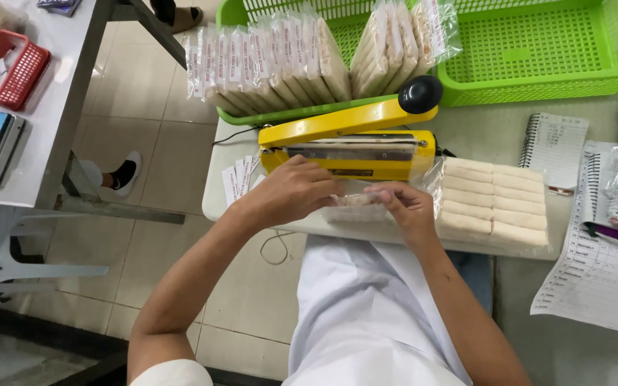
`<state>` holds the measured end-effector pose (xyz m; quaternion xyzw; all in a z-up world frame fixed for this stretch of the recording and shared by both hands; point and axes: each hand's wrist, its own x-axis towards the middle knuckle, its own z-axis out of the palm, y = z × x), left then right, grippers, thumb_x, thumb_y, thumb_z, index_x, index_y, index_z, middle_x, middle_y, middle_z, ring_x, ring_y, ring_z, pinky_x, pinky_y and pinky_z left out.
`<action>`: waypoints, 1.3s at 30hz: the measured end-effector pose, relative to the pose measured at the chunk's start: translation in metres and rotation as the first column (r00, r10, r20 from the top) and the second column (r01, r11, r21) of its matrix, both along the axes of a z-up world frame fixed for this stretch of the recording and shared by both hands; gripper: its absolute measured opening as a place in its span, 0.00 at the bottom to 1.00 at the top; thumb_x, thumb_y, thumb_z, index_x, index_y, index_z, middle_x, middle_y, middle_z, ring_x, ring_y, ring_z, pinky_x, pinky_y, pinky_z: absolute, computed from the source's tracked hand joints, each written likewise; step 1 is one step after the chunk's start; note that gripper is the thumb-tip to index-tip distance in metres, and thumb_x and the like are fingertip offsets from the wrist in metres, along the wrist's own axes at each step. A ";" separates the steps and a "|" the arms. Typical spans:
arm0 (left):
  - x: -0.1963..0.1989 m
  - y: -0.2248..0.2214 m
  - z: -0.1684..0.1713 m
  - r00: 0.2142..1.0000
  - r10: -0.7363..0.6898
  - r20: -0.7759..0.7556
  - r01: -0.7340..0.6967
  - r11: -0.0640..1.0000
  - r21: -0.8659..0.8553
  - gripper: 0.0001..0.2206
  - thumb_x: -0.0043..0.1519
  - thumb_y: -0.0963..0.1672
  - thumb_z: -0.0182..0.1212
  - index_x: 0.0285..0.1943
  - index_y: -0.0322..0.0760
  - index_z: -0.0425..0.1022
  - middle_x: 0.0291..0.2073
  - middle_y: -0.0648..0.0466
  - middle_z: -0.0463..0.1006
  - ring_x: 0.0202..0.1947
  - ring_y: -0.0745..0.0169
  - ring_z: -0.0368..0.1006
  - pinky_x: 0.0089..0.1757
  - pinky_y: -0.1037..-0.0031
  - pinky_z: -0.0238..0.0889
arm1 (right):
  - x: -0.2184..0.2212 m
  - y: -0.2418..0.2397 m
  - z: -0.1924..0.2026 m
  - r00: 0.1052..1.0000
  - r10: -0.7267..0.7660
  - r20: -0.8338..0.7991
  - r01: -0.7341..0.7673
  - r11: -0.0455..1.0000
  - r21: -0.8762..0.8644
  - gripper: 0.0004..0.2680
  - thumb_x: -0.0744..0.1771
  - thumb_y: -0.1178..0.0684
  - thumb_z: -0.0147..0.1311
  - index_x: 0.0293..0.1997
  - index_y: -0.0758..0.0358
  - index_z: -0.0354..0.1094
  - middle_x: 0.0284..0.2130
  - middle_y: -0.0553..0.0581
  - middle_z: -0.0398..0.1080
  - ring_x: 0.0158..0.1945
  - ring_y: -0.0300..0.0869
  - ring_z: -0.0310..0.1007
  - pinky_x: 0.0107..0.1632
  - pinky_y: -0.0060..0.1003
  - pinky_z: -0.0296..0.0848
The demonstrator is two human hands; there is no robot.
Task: Labeling and heat-sealing individual snack bags and organizing them into storage crates.
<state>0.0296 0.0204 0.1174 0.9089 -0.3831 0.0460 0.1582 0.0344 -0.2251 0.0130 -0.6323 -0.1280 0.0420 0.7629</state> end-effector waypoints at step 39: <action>-0.004 -0.049 -0.074 0.058 -0.218 -0.974 -0.998 -0.001 -0.059 0.25 0.53 0.47 0.64 0.59 0.30 0.71 0.47 0.44 0.80 0.46 0.49 0.78 0.48 0.61 0.73 | 0.137 0.004 0.167 0.955 0.207 0.213 0.087 0.492 -0.866 0.17 0.70 0.34 0.50 0.47 0.58 0.71 0.50 0.63 0.62 0.59 0.55 0.58 0.61 0.62 0.59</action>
